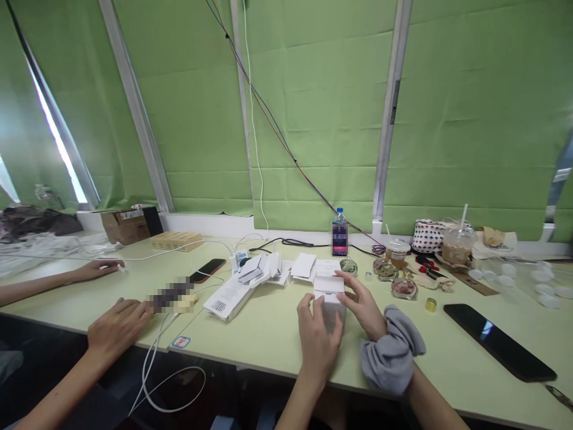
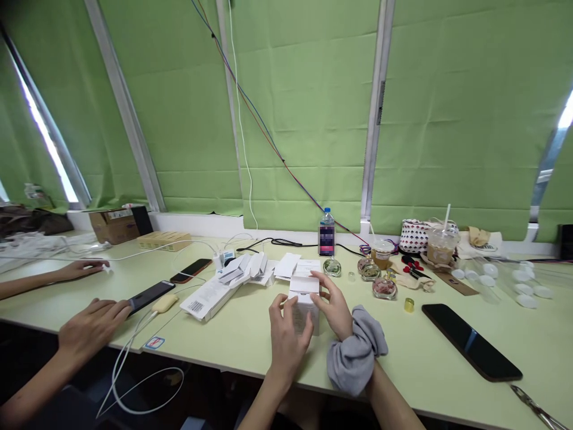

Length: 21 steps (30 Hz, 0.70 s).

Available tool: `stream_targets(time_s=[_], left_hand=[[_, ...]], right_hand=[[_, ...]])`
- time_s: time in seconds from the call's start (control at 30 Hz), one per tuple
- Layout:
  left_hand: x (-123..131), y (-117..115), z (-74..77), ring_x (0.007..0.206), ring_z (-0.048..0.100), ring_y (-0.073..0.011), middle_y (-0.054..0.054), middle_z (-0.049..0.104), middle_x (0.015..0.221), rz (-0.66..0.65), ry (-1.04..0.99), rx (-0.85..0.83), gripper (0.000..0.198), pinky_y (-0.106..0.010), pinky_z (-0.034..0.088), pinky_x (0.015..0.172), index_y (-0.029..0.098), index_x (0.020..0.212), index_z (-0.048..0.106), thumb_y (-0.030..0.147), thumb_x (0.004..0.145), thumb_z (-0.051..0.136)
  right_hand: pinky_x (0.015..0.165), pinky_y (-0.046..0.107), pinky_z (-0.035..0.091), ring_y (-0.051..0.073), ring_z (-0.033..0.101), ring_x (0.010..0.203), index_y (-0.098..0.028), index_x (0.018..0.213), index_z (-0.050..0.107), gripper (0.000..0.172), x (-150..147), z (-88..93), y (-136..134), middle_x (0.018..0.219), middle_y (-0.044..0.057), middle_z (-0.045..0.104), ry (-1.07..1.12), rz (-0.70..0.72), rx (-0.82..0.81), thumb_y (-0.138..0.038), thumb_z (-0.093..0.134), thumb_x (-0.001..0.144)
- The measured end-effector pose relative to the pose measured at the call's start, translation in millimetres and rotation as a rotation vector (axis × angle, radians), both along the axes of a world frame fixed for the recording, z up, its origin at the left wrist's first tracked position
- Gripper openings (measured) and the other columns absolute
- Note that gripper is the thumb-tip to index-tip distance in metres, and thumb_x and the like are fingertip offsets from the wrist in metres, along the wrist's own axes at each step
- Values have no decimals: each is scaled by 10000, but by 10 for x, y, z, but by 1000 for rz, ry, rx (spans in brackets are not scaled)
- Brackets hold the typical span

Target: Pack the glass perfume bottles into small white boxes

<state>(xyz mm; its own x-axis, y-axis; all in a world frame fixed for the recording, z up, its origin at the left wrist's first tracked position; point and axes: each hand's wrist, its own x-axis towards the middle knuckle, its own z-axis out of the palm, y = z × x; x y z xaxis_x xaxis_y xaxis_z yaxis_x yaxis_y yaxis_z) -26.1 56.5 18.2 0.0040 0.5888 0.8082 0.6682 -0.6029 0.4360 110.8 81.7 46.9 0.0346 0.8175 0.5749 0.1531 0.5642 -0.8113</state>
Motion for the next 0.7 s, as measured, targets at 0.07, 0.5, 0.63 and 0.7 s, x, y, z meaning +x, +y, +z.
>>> stream_targets(time_s=[0.07,0.5,0.63,0.7], left_hand=[[-5,3,-6,1109,475,-301,-148,434,1157,-1,8,8,338,-484,465,904,160,1158,488,222,831,547],[-24,13,-3,1103,513,-271,-139,483,1141,-45,-84,0,291,-453,475,912,164,1139,507,232,856,515],[-31,23,-1,1120,506,-259,-129,480,1149,-90,-179,-50,253,-443,454,943,173,1121,511,232,875,492],[-41,24,10,1112,514,-244,-116,497,1135,-110,-237,-70,226,-417,452,942,184,1103,515,229,884,480]], right_hand=[[840,381,536,241,581,1091,-214,1143,582,325,-11,7,-33,1211,102,605,14,21,0,-302,576,831],[773,338,532,224,639,885,-194,910,668,139,-48,-36,-86,945,61,680,-48,-82,123,-288,605,828],[777,343,536,224,639,898,-199,869,666,144,-55,-35,-102,923,61,687,-62,-95,150,-314,582,851],[790,354,539,222,640,909,-201,924,677,175,-49,-37,-109,958,69,691,-81,-105,160,-324,567,868]])
